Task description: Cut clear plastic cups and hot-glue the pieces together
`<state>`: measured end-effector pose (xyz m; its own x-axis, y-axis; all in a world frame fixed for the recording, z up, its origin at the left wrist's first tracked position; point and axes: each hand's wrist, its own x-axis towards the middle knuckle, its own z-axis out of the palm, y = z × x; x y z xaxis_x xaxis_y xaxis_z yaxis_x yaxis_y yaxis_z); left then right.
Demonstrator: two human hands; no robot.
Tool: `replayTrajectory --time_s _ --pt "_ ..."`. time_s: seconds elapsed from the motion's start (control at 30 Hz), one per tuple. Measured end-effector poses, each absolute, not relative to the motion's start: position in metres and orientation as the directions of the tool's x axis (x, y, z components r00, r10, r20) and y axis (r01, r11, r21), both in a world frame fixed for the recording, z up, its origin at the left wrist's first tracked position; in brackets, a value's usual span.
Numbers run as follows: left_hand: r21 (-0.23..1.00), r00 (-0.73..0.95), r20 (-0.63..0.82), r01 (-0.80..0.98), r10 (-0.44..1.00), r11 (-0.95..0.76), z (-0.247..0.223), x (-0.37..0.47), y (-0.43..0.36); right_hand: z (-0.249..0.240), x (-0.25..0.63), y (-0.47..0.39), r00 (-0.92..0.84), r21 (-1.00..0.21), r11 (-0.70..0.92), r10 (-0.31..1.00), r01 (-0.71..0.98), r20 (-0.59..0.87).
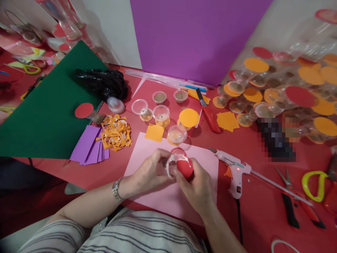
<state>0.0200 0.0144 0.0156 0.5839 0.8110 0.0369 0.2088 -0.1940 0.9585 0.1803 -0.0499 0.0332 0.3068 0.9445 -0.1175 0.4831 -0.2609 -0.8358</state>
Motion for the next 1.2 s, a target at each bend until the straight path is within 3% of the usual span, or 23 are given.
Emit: replayTrajectory --time_s 0.13,0.27,0.4,0.7,0.93,1.07,1.2 --pt "0.942 0.604 0.056 0.232 0.795 -0.243 0.015 0.02 0.012 0.031 0.18 -0.051 0.314 -0.675 -0.189 0.947 0.714 0.067" --pt "0.927 0.623 0.063 0.254 0.78 -0.278 0.015 0.02 0.011 0.027 0.178 -0.052 0.224 -0.541 -0.073 0.949 0.838 0.22" --pt "0.932 0.63 0.059 0.244 0.775 -0.269 0.016 0.02 0.012 0.027 0.177 -0.052 0.187 -0.563 0.003 0.942 0.827 0.28" --pt "0.99 0.663 -0.054 0.132 0.747 -0.046 0.027 0.018 0.024 0.025 0.189 -0.051 0.291 -0.899 -0.213 0.951 0.382 -0.102" --pt "0.959 0.757 -0.143 -0.054 0.638 0.28 0.032 0.015 0.033 0.014 0.192 -0.051 0.299 -0.928 -0.352 0.878 -0.123 -0.373" --pt "0.889 0.788 -0.138 -0.167 0.599 0.426 0.032 0.013 0.037 0.014 0.198 -0.049 0.408 -0.937 -0.342 0.846 -0.076 -0.342" --pt "0.936 0.694 -0.132 -0.148 0.707 0.319 0.04 0.009 0.046 0.014 0.2 -0.048 0.439 -0.944 -0.329 0.851 0.019 -0.288"
